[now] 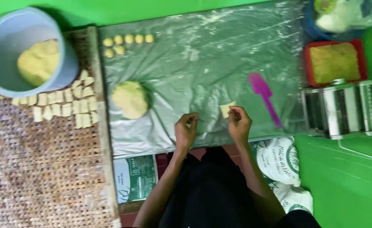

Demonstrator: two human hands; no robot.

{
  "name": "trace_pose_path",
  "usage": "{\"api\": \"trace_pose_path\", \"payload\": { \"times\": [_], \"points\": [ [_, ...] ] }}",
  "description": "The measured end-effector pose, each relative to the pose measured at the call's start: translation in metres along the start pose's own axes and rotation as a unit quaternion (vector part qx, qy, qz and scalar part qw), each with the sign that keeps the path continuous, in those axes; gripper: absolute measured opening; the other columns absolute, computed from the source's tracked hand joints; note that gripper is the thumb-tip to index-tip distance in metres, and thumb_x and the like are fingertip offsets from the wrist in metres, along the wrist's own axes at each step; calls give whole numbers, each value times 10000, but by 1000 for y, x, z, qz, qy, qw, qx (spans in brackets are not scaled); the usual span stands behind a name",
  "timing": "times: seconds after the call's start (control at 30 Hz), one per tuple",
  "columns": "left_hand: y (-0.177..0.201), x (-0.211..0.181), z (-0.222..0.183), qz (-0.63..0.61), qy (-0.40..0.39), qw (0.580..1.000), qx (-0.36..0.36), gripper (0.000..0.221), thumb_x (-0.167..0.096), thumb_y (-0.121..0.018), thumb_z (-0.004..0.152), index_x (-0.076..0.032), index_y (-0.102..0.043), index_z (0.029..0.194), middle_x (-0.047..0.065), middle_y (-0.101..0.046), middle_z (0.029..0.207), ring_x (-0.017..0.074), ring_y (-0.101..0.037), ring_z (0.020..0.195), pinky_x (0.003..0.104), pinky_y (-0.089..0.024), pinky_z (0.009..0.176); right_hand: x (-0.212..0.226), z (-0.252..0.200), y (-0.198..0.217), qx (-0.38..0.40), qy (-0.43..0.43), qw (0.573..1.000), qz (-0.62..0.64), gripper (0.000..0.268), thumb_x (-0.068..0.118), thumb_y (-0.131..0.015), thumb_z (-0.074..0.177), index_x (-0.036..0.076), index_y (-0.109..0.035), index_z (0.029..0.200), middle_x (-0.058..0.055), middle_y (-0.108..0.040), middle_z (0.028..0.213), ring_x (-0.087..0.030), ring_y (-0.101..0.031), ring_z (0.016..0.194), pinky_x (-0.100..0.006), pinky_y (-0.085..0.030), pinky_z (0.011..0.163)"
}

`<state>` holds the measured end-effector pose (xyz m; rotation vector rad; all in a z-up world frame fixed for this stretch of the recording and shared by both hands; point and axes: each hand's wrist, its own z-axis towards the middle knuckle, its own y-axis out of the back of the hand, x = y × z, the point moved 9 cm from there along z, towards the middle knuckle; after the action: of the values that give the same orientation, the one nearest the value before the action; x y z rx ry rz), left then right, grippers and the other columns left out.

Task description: Flattening dough with a manual roller, cutting it with a spatula, and hand-shaping small pieces.

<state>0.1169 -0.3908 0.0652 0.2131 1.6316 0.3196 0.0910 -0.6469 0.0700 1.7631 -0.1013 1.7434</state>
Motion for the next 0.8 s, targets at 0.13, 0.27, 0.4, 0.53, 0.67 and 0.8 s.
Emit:
{"api": "trace_pose_path", "payload": {
  "times": [0.13,0.27,0.4,0.53,0.67,0.8],
  "points": [
    [-77,-48,-4,139,-131,981,28,183,-189,-670,945,-87,-771,1059,160,-726,1067,375,-700,974,449,-586,794,-26,30,45,-16,102,987,-120,207,8,-721,880,99,-760,1061,-108,-729,865,-253,-714,761,-314,-567,620],
    [-124,-48,3,310,-178,934,-4,281,-172,-684,915,-150,-734,1191,93,-629,1272,325,-608,1136,444,-530,884,-25,50,32,65,165,967,-185,323,86,-726,846,138,-745,1164,-86,-681,931,-293,-681,829,-414,-566,714],
    [-147,-31,4,363,-167,917,-4,311,-233,-636,958,-183,-711,1255,103,-573,1378,332,-541,1269,438,-492,921,-17,57,21,125,174,957,-196,216,107,-705,907,112,-762,1115,-68,-627,934,-297,-678,830,-406,-549,701],
    [-149,-35,4,365,-161,917,-17,250,-280,-680,940,-178,-768,1150,101,-600,1344,317,-563,1239,426,-499,929,-15,59,20,139,189,954,-188,176,88,-725,910,85,-744,1085,-59,-584,937,-291,-666,816,-411,-547,686],
    [-150,-29,13,328,-127,936,-36,191,-262,-766,862,-168,-765,1028,73,-606,1313,307,-591,1192,432,-527,909,-29,69,16,147,194,955,-167,226,118,-783,821,149,-668,1013,-34,-572,916,-310,-664,871,-431,-538,735],
    [-149,-27,21,288,-121,949,-40,107,-171,-794,804,-126,-738,883,93,-620,1237,299,-624,1126,411,-497,974,-31,75,11,203,189,948,-155,234,113,-760,799,131,-633,995,-86,-595,906,-346,-660,899,-457,-525,771]
  ]
}}
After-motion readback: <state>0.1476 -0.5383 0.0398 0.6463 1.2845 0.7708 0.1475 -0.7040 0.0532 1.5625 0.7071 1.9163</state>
